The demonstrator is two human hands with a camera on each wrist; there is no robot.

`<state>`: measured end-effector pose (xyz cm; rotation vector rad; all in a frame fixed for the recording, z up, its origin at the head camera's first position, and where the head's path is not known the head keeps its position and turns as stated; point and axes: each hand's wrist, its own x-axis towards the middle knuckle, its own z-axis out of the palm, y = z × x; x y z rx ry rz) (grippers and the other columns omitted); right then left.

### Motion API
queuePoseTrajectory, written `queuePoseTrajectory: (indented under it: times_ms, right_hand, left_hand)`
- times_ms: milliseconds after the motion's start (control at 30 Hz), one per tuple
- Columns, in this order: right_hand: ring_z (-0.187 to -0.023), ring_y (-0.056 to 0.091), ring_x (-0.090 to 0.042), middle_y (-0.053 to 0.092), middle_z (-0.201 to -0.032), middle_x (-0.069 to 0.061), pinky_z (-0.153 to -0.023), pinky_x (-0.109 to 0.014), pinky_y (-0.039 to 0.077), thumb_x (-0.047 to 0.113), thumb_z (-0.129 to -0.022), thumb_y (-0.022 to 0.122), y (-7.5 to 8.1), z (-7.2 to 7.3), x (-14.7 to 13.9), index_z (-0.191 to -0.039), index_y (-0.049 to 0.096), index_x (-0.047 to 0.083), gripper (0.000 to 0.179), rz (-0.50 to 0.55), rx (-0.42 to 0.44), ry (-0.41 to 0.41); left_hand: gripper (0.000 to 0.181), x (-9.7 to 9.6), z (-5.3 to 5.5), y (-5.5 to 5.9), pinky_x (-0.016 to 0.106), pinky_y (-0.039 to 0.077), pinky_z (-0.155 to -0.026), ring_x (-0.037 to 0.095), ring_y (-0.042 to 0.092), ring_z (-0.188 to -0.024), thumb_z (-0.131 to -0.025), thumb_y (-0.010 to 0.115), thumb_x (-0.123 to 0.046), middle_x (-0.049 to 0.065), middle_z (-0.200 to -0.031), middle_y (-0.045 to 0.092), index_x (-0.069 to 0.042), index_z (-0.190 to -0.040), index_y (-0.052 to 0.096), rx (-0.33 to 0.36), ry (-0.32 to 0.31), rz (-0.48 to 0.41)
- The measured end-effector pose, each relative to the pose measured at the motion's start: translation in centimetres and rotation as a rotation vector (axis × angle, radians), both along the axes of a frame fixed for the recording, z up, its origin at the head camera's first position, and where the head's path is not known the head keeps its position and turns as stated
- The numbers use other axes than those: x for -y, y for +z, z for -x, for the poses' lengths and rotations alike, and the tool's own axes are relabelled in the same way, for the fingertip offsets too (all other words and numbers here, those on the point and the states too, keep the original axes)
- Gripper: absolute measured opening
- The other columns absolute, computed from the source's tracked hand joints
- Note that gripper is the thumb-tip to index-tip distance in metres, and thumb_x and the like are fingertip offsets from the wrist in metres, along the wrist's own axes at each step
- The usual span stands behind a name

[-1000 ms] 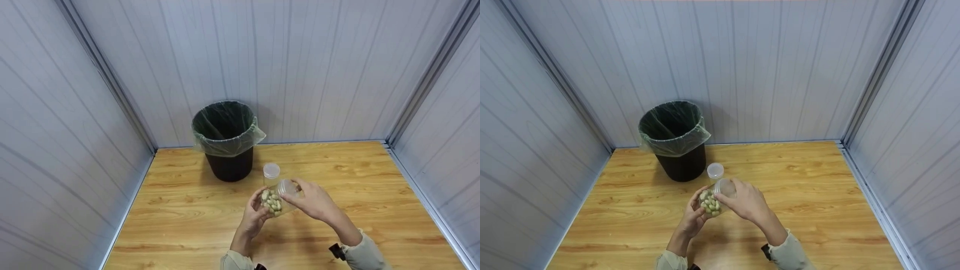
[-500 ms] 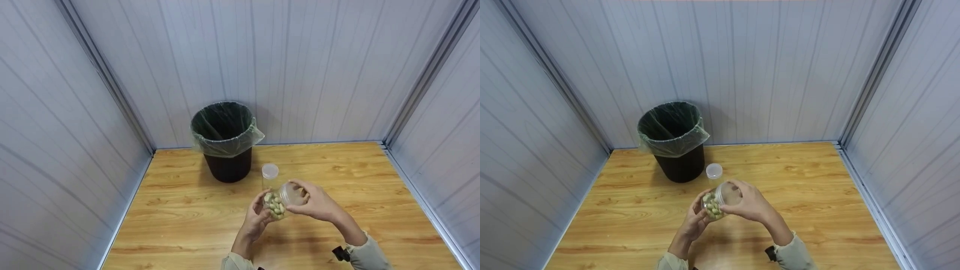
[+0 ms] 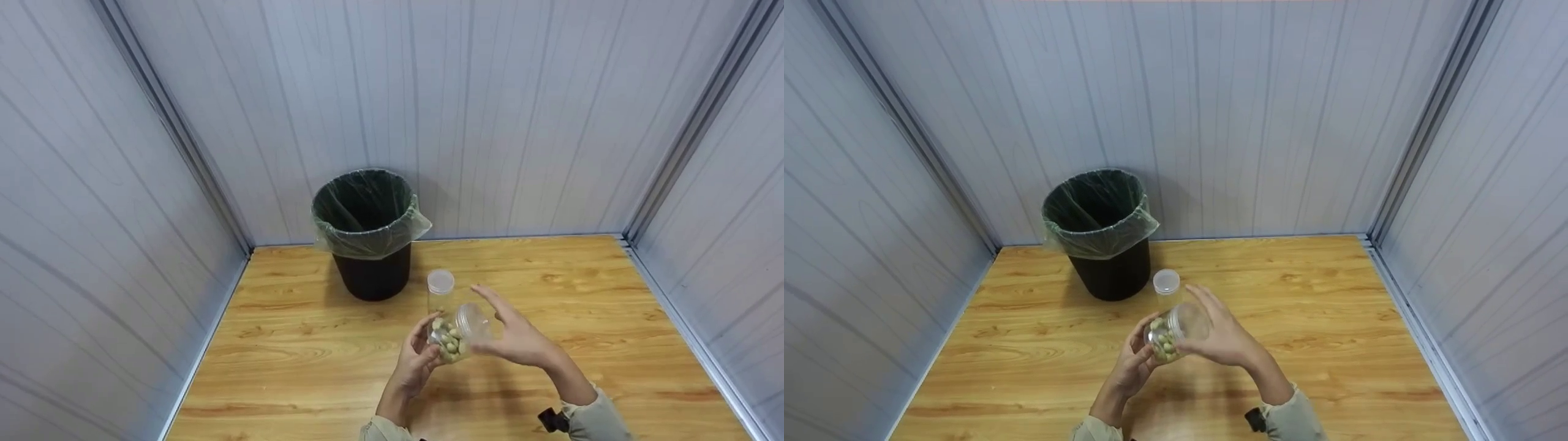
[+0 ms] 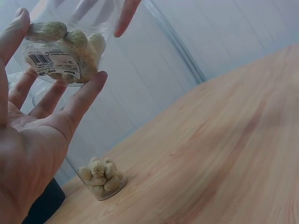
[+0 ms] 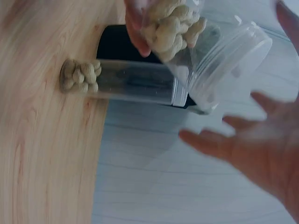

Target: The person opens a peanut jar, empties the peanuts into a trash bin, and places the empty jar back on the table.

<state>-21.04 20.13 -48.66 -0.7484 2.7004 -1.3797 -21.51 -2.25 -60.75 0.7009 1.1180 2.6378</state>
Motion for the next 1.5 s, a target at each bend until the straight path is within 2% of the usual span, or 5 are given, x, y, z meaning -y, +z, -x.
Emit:
queuePoseTrajectory:
  times_ms: [267,633,967,1200,1500]
  right_hand:
    - [-0.051,0.06,-0.019,0.063,-0.068,-0.006,-0.054,-0.036,0.05,0.071,-0.091,0.039,-0.3,-1.1,1.4,-0.127,0.059,0.001,0.081,-0.228,0.177,-0.402]
    - [-0.064,0.063,-0.026,0.065,-0.092,-0.012,-0.047,-0.038,0.054,0.056,-0.089,0.062,0.2,-0.9,0.5,-0.139,0.048,0.006,0.072,-0.087,0.361,-0.079]
    - [-0.131,0.038,-0.036,0.033,-0.151,-0.012,-0.097,-0.057,0.042,0.006,-0.075,0.078,-1.2,-0.9,-1.4,-0.155,0.023,0.022,0.098,-0.03,0.058,0.302]
    - [-0.125,0.047,-0.042,0.035,-0.151,-0.017,-0.097,-0.06,0.041,0.058,-0.087,0.062,-0.5,-1.1,-0.1,-0.155,0.023,0.017,0.089,-0.134,0.072,-0.092]
    - [-0.055,0.057,-0.013,0.064,-0.07,0.002,-0.051,-0.035,0.047,0.066,-0.094,0.041,0.8,-0.1,1.4,-0.12,0.066,0.007,0.07,-0.28,-0.009,-0.461]
  left_hand:
    - [0.065,0.3,-0.9,-1.0,0.047,0.054,-0.084,0.034,0.051,-0.119,-0.09,0.07,-0.015,0.017,-0.144,0.037,-0.001,-0.144,0.036,0.041,0.009,0.03]
    - [0.074,0.7,-0.9,-0.9,0.04,0.055,-0.084,0.031,0.053,-0.116,-0.089,0.069,-0.006,0.017,-0.146,0.034,0.008,-0.145,0.023,0.023,0.007,0.062]
    - [0.075,0.5,-1.4,-1.3,0.04,0.056,-0.081,0.03,0.056,-0.111,-0.088,0.072,-0.008,0.015,-0.141,0.04,0.006,-0.146,0.027,0.068,0.004,0.055]
    - [0.072,0.7,-1.0,-1.0,0.041,0.056,-0.082,0.032,0.053,-0.115,-0.088,0.072,-0.011,0.014,-0.146,0.038,0.004,-0.145,0.031,0.065,0.036,0.048]
    - [0.085,0.5,-0.6,-0.5,0.038,0.056,-0.08,0.031,0.054,-0.115,-0.085,0.074,-0.008,0.014,-0.146,0.037,0.009,-0.147,0.018,0.082,0.045,0.079]
